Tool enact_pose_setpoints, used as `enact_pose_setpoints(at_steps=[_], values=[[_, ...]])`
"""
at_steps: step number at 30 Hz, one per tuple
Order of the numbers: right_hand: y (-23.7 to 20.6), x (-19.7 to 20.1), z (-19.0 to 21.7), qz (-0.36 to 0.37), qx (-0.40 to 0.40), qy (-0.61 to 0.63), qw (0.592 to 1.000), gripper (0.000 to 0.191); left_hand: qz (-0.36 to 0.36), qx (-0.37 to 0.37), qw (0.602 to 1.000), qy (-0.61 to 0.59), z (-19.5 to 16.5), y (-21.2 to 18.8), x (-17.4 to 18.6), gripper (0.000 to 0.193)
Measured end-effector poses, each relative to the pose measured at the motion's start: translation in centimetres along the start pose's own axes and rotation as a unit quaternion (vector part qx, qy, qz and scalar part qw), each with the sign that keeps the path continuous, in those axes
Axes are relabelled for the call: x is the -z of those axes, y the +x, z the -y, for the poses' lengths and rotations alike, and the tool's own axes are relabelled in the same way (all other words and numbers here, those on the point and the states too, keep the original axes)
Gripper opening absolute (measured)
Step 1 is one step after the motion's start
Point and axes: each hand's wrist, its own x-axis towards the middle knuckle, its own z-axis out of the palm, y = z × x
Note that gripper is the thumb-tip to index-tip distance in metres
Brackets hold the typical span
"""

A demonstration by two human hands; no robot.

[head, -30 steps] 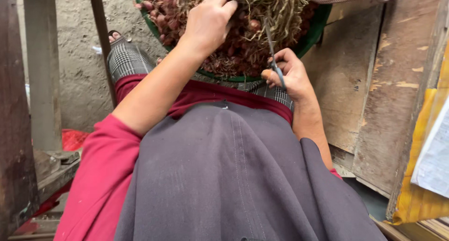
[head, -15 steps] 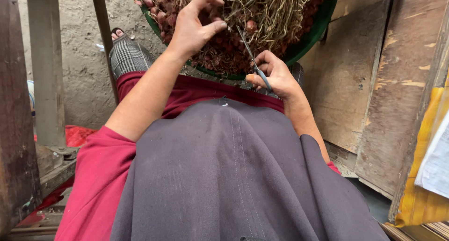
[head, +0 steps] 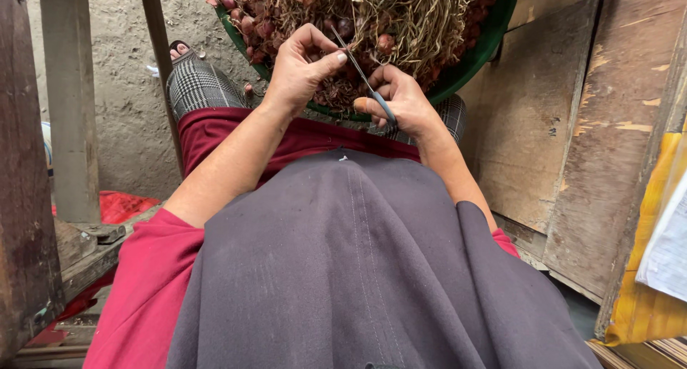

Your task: The person sits on a low seat and trims dried roots and stems off harvested shallots using scissors, one bulb at a time, taking them from a large green basin piled with untrimmed shallots and dropping trimmed bulbs back into the pile.

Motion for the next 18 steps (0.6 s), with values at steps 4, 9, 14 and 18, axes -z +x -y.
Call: enact_pose_setpoints(at_steps=[4, 9, 14, 18], values=[[-0.5, 0.1, 0.3, -0.001, 0.008, -0.019, 1.000, 0.053, 0.002, -0.036, 0.997, 0.069, -0.4, -0.4, -0.2, 0.020], [-0.8, 0.4, 0.3, -0.011, 0.011, -0.013, 1.000, 0.052, 0.013, -0.067, 0.993, 0.094, -0.3, -0.8, -1.0, 0.021], [-0.3, 0.2, -0.9, -0.032, -0.017, -0.076, 0.996, 0.054, -0.021, -0.025, 0.996, 0.082, -0.4, -0.9, -1.4, 0.022], [0.8, -0.1, -1.8, -0.054, 0.073, -0.140, 0.986, 0.057, -0.002, -0.119, 0.972, 0.200, -1.3, -1.0, -1.4, 0.017]])
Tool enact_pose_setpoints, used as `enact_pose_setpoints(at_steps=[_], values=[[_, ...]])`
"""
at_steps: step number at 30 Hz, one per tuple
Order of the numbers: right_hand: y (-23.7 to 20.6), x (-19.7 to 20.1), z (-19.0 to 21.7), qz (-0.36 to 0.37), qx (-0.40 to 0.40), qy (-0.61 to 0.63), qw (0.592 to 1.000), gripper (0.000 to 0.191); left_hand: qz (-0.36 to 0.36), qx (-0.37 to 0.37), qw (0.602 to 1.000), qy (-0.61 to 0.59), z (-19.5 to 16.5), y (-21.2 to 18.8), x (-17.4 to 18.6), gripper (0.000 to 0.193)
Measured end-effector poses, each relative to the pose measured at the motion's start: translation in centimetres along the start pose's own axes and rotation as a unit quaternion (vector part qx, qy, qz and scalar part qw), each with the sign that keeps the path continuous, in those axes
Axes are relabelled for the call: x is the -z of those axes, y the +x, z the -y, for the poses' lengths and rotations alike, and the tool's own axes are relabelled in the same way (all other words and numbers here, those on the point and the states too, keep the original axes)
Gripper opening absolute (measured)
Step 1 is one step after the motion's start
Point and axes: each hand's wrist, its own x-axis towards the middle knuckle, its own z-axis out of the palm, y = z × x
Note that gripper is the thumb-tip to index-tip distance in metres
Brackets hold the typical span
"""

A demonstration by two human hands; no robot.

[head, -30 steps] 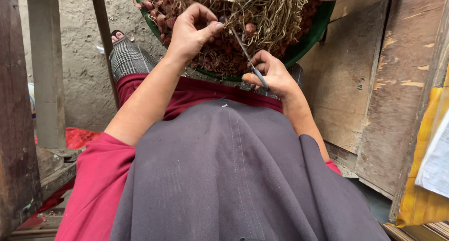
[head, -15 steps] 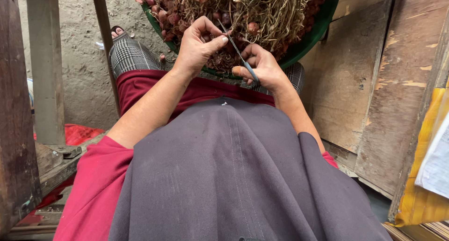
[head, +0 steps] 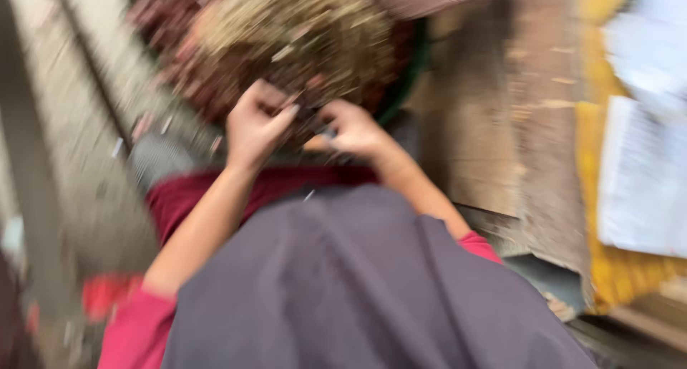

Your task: The person sits on a low seat and trims dried roots and stems off harvested shallots using scissors, one bulb at a time, taking them from a large green basin piled with untrimmed shallots and dropping trimmed bulbs back into the pile.

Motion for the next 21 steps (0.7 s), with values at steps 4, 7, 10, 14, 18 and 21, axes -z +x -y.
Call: enact_pose_setpoints(at_steps=[4, 7, 10, 14, 18, 21], values=[[-0.1, -0.8, -0.4, 0.025, -0.013, 0.130, 0.991, 0.054, 0.007, 0.108, 0.993, -0.053, 0.1, -0.4, 0.5, 0.022], [-0.6, -0.8, -0.3, -0.001, -0.004, 0.106, 0.994, 0.051, 0.010, 0.085, 0.996, -0.024, 1.4, -0.7, 1.2, 0.021], [-0.7, -0.7, 0.1, -0.010, -0.011, 0.126, 0.992, 0.052, 0.010, 0.062, 0.998, -0.007, 3.0, 0.0, 2.2, 0.015], [-0.7, -1.0, 0.5, -0.018, -0.033, 0.168, 0.985, 0.054, 0.043, -0.063, 0.934, 0.349, 3.6, 2.4, 3.4, 0.011], [-0.9, -1.1, 0.4, -0.018, -0.006, 0.159, 0.987, 0.056, 0.072, -0.099, 0.867, 0.483, 2.3, 4.4, 3.2, 0.032], [-1.2, -0.9, -0.1, 0.000, -0.030, 0.157, 0.987, 0.058, 0.076, -0.122, 0.868, 0.476, 1.0, 4.8, 2.8, 0.030]])
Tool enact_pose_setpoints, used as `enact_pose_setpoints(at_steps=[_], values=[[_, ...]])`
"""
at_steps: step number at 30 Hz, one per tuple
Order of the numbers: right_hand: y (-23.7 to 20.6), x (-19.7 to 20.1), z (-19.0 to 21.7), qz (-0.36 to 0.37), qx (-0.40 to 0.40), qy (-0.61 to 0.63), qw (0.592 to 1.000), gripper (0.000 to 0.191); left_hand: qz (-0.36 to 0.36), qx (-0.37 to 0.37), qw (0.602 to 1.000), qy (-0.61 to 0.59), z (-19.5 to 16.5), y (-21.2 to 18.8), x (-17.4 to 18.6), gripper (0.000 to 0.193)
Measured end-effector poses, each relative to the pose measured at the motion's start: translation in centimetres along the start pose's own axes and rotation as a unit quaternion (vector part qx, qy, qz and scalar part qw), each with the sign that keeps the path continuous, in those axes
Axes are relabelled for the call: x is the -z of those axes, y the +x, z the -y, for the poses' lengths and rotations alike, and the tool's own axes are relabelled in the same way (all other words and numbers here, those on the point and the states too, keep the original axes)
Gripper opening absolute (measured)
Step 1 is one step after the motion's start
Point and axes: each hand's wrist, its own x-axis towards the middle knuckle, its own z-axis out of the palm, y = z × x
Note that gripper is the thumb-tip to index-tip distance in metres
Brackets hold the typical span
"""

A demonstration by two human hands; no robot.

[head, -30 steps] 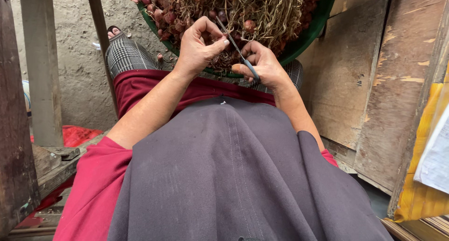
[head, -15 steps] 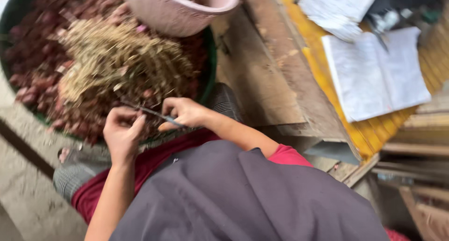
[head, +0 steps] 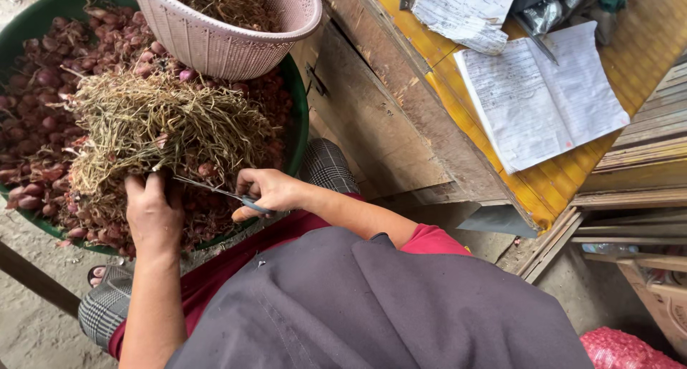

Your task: The person sits on a low seat and trims dried roots and stems off harvested shallots using scissors, one bulb at a time, taking them from a large green basin piled with untrimmed shallots and dropping trimmed bulbs back into the pile.

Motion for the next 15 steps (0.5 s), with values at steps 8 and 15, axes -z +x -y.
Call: enact_pose_setpoints(at_steps=[8, 15], values=[[-1.1, 2.1, -0.5, 0.043, -0.072, -0.048, 0.995, 0.058, -0.011, 0.091, 0.969, -0.230, 0.7, -1.6, 0.3, 0.021], [-0.1, 1.6, 0.4, 0.090, -0.066, 0.003, 0.994, 0.054, -0.033, 0.233, 0.730, -0.642, 0.1, -2.6, -2.5, 0.013]])
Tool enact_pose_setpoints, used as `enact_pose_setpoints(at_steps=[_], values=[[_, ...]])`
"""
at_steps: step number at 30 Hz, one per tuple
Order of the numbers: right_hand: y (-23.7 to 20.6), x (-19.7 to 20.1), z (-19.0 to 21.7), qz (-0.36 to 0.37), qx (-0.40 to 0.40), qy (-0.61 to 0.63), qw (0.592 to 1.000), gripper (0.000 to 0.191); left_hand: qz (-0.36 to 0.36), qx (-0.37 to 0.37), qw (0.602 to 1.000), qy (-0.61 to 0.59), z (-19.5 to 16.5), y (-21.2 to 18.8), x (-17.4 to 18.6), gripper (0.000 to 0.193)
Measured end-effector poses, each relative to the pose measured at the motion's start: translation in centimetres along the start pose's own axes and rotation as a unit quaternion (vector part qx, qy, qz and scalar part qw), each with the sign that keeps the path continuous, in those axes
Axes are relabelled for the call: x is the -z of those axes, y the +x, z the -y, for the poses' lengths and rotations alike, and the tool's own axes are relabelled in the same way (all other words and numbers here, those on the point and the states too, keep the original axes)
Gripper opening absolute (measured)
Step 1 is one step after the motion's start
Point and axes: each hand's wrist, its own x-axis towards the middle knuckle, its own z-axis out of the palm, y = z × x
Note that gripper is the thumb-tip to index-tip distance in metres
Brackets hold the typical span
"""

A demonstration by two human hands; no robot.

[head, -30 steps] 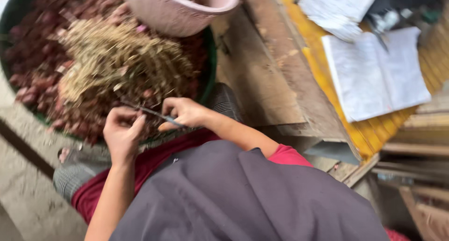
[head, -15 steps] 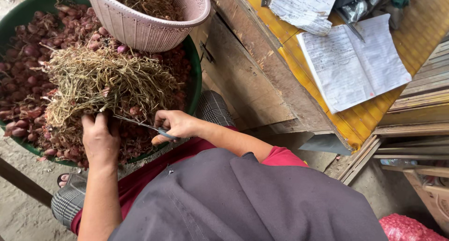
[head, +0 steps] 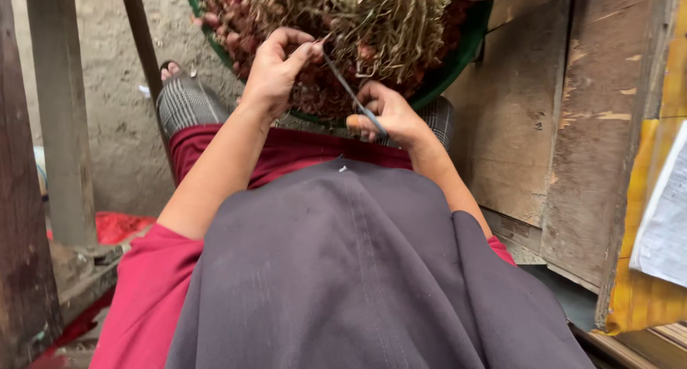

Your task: The person sits on a low seat and trims dried roots and stems off harvested shallots using scissors, one bulb at a time, taking them from a large green basin piled with untrimmed shallots and dropping trimmed bulbs back into the pile.

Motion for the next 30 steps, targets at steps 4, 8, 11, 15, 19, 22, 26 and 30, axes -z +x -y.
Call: enact_pose_setpoints(at_steps=[4, 8, 11, 15, 19, 22, 26, 30], values=[[1.6, -0.5, 1.7, -0.041, 0.020, -0.009, 0.999, 0.053, 0.030, 0.003, 1.000, -0.003, 0.1, -0.5, -0.3, 0.010], [1.9, -0.5, 2.9, -0.073, 0.008, -0.054, 0.996, 0.051, 0.051, -0.048, 0.997, 0.028, -0.6, -0.9, -0.4, 0.008], [1.4, -0.6, 3.1, -0.084, 0.027, -0.061, 0.994, 0.050, 0.030, 0.032, 0.999, 0.019, -1.2, -1.1, -0.7, 0.008], [0.7, -0.5, 2.7, -0.083, 0.045, -0.048, 0.994, 0.050, 0.045, 0.047, 0.998, 0.021, -1.5, -1.0, -1.4, 0.009], [0.6, 0.0, 2.4, -0.059, 0.044, -0.020, 0.997, 0.054, 0.063, 0.026, 0.998, 0.011, -1.2, -0.9, -1.7, 0.011], [0.7, 0.1, 2.3, -0.085, 0.039, -0.058, 0.994, 0.053, 0.048, 0.027, 0.998, 0.022, -0.9, -0.8, -1.4, 0.010], [0.9, 0.1, 1.9, -0.111, 0.045, -0.030, 0.992, 0.055, -0.027, 0.101, 0.993, -0.061, -0.4, 0.0, -1.1, 0.007], [0.7, 0.5, 1.3, -0.109, 0.051, 0.007, 0.993, 0.055, -0.071, -0.144, 0.943, 0.291, -0.1, 1.7, -1.9, 0.018]])
